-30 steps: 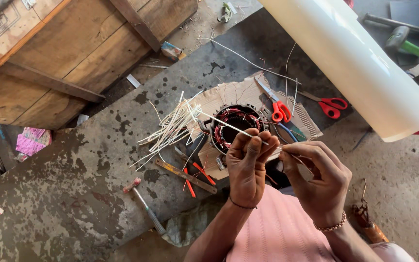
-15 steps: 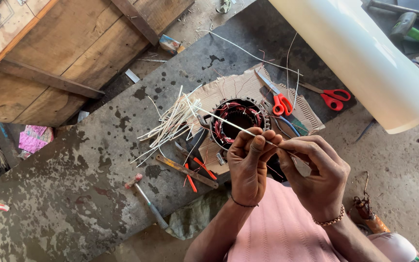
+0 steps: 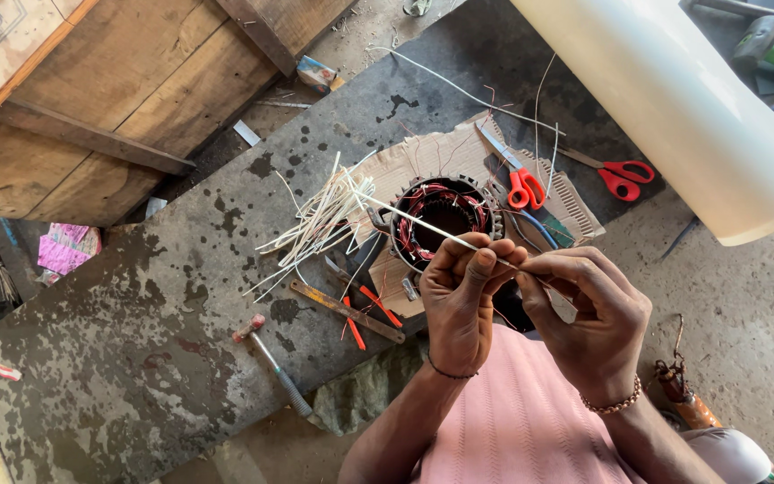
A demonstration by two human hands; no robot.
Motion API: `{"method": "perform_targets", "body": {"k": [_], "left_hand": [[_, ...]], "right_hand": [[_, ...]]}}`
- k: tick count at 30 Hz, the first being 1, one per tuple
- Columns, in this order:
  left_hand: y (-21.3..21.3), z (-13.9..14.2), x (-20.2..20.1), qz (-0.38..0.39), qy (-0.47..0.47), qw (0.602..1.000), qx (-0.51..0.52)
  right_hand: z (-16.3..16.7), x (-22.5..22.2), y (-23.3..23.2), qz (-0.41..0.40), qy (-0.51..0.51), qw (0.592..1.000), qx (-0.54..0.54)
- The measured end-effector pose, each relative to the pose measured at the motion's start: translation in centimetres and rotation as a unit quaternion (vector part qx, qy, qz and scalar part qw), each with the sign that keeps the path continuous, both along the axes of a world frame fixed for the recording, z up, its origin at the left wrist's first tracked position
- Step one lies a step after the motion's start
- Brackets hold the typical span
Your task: The person winds copper wire around a motor stator, using a thin stick to guide and separate strands. They repeatedly adjust the wire placement and pull strands through the stator slots.
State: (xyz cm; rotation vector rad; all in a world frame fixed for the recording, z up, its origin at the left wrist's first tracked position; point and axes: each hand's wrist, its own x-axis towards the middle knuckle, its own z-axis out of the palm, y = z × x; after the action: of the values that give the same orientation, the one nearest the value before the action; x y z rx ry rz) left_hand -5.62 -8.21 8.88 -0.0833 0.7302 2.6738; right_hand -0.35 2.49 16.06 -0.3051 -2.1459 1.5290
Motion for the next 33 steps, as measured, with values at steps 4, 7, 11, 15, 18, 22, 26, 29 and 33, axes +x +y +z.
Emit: {"method": "perform_targets", "body": {"k": [4, 7, 11, 15, 18, 22, 26, 29, 33], "left_hand": [[-0.1, 0.3, -0.1, -0.004, 0.007, 1.000, -0.003], [-0.3, 0.5, -0.1, -0.002, 0.032, 0.999, -0.029], [-0.5, 0.7, -0.2, -0.001, 0.059, 0.997, -0.055], [-0.7, 0.5, -0.4, -0.003, 0.047, 0.998, -0.029], [-0.8, 0.3, -0.4, -0.001, 0.037, 0.999, -0.024], [-0.9, -0.1, -0.3, 0.006, 0.036, 0.999, -0.021], [-1.0, -0.3, -0.3, 0.007, 0.019, 1.000, -0.017], [-1.0, -0.3, -0.3, 0.006, 0.014, 1.000, -0.015], [-1.0, -0.1, -0.3, 0.014, 0.014, 1.000, -0.020]], "right_hand": [[0.1, 0.0, -0.1, -0.006, -0.010, 1.000, -0.003], [0.2, 0.0, -0.2, -0.009, -0.017, 1.000, 0.000], [0.2, -0.1, -0.2, -0.006, -0.022, 0.999, -0.025], [-0.1, -0.3, -0.3, 0.007, -0.018, 0.996, -0.090], [-0.2, -0.3, -0.4, 0.009, -0.020, 0.997, -0.070], [-0.5, -0.4, -0.6, 0.010, -0.022, 0.997, -0.071], [-0.8, -0.5, -0.6, 0.009, -0.020, 0.997, -0.076], [-0.8, -0.5, -0.7, 0.009, -0.022, 0.997, -0.069], [-0.6, -0.4, -0.7, 0.009, -0.028, 0.997, -0.065]]}}
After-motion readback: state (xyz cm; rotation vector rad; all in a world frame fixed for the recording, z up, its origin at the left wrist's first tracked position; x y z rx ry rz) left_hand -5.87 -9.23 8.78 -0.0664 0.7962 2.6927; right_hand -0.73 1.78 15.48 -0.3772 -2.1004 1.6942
